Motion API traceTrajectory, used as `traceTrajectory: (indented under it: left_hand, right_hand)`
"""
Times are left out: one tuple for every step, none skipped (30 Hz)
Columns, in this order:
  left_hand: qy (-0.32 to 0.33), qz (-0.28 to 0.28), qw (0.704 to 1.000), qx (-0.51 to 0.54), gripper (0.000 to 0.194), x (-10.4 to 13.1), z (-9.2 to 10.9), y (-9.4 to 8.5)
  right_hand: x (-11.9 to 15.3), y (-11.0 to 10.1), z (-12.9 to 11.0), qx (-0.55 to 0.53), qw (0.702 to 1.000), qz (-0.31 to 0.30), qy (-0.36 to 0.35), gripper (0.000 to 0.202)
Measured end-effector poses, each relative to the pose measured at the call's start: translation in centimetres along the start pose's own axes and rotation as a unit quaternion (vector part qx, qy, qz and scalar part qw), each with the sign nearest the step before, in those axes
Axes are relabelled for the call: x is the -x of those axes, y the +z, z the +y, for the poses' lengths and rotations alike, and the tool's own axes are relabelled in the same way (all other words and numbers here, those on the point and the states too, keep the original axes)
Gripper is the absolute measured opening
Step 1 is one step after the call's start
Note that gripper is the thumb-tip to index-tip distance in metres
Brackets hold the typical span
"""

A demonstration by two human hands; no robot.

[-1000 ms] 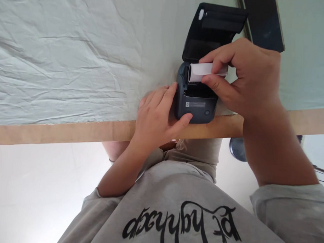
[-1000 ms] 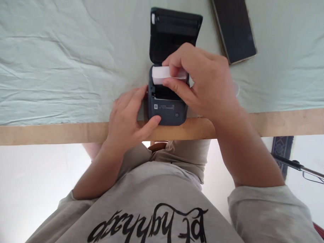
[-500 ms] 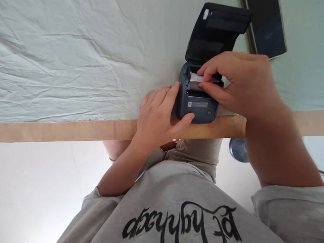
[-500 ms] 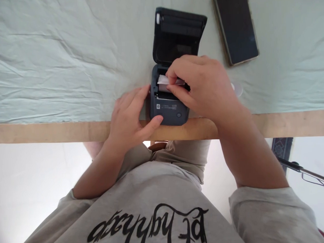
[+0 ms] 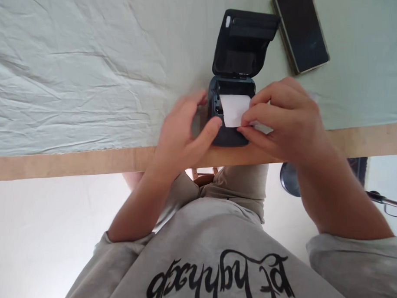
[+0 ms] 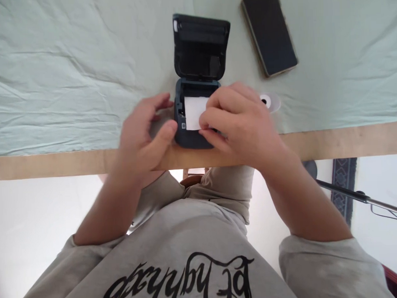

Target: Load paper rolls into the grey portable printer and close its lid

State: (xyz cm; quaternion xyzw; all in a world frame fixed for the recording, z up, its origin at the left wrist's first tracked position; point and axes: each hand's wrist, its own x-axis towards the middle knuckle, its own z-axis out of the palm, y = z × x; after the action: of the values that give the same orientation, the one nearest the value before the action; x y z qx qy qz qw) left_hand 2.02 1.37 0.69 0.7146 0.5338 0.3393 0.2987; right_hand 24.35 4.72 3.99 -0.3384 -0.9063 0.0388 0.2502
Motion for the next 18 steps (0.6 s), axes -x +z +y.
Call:
traceTrajectory:
  left_hand:
    - [-0.001, 0.022, 1.0, 0.018, 0.036, -0.7, 0.0, -0.2]
    - [0.003, 0.035, 0.999, 0.03, 0.04, -1.5, 0.1, -0.4]
    - [0.014, 0.041, 0.998, 0.036, 0.045, -2.6, 0.1, -0.6]
    - [0.002, 0.042, 0.998, 0.036, 0.049, -3.8, 0.2, -0.7]
    - [-0.028, 0.029, 0.998, 0.042, 0.05, -5.0, 0.2, -0.8]
    - [-0.071, 0.017, 0.996, 0.055, 0.051, -6.4, 0.2, -0.7]
    - [-0.118, -0.005, 0.989, 0.087, 0.051, -7.6, 0.3, -0.6]
    - [-0.148, -0.01, 0.983, 0.112, 0.047, -8.8, 0.3, -0.4]
    - [-0.155, -0.011, 0.977, 0.146, 0.044, -9.8, 0.3, -0.1]
    - [-0.143, -0.014, 0.973, 0.178, 0.042, -10.5, 0.3, 0.2]
    - [-0.106, -0.017, 0.973, 0.204, 0.043, -11.0, 0.4, 0.5]
    - [-0.067, -0.013, 0.972, 0.224, 0.044, -11.2, 0.5, 0.7]
    - [-0.031, -0.009, 0.974, 0.225, 0.041, -11.2, 0.6, 0.9]
    - [0.004, 0.01, 0.98, 0.201, 0.037, -11.0, 0.7, 0.9]
    - [0.043, 0.027, 0.985, 0.163, 0.037, -10.6, 0.9, 0.8]
    - [0.078, 0.026, 0.987, 0.138, 0.038, -10.2, 1.1, 0.6]
    - [0.1, 0.02, 0.985, 0.136, 0.041, -9.8, 1.4, 0.3]
    - [0.114, 0.018, 0.986, 0.121, 0.047, -9.4, 1.6, 0.0]
  right_hand:
    - [0.4, 0.2, -0.4, 0.014, 1.0, 0.015, 0.004, 0.011]
    - [0.8, 0.5, -0.8, 0.025, 0.999, 0.028, 0.012, 0.012]
    - [1.2, 0.8, -1.2, 0.031, 0.998, 0.039, 0.026, 0.013]
    - [1.6, 1.2, -1.6, 0.03, 0.997, 0.049, 0.044, 0.014]
    - [2.0, 1.5, -2.0, 0.026, 0.996, 0.06, 0.061, 0.014]
    - [2.3, 1.8, -2.3, 0.021, 0.994, 0.067, 0.079, 0.014]
    - [2.5, 2.0, -2.6, 0.016, 0.993, 0.074, 0.095, 0.014]
    - [2.7, 2.3, -2.8, 0.01, 0.991, 0.079, 0.107, 0.014]
    - [2.8, 2.5, -3.0, 0.004, 0.99, 0.084, 0.116, 0.014]
    - [2.9, 2.6, -3.1, -0.003, 0.989, 0.088, 0.121, 0.014]
    - [3.0, 2.7, -3.2, -0.011, 0.988, 0.093, 0.125, 0.014]
    - [3.0, 2.8, -3.2, -0.02, 0.987, 0.101, 0.125, 0.013]
    - [3.0, 2.9, -3.3, -0.028, 0.986, 0.109, 0.124, 0.012]
    - [3.0, 2.9, -3.3, -0.035, 0.985, 0.115, 0.124, 0.011]
    - [3.1, 3.0, -3.3, -0.041, 0.984, 0.12, 0.124, 0.011]
    - [3.1, 3.0, -3.3, -0.045, 0.984, 0.12, 0.125, 0.01]
    - [3.2, 3.0, -3.3, -0.049, 0.984, 0.118, 0.127, 0.01]
    - [3.2, 3.0, -3.3, -0.051, 0.983, 0.116, 0.13, 0.011]
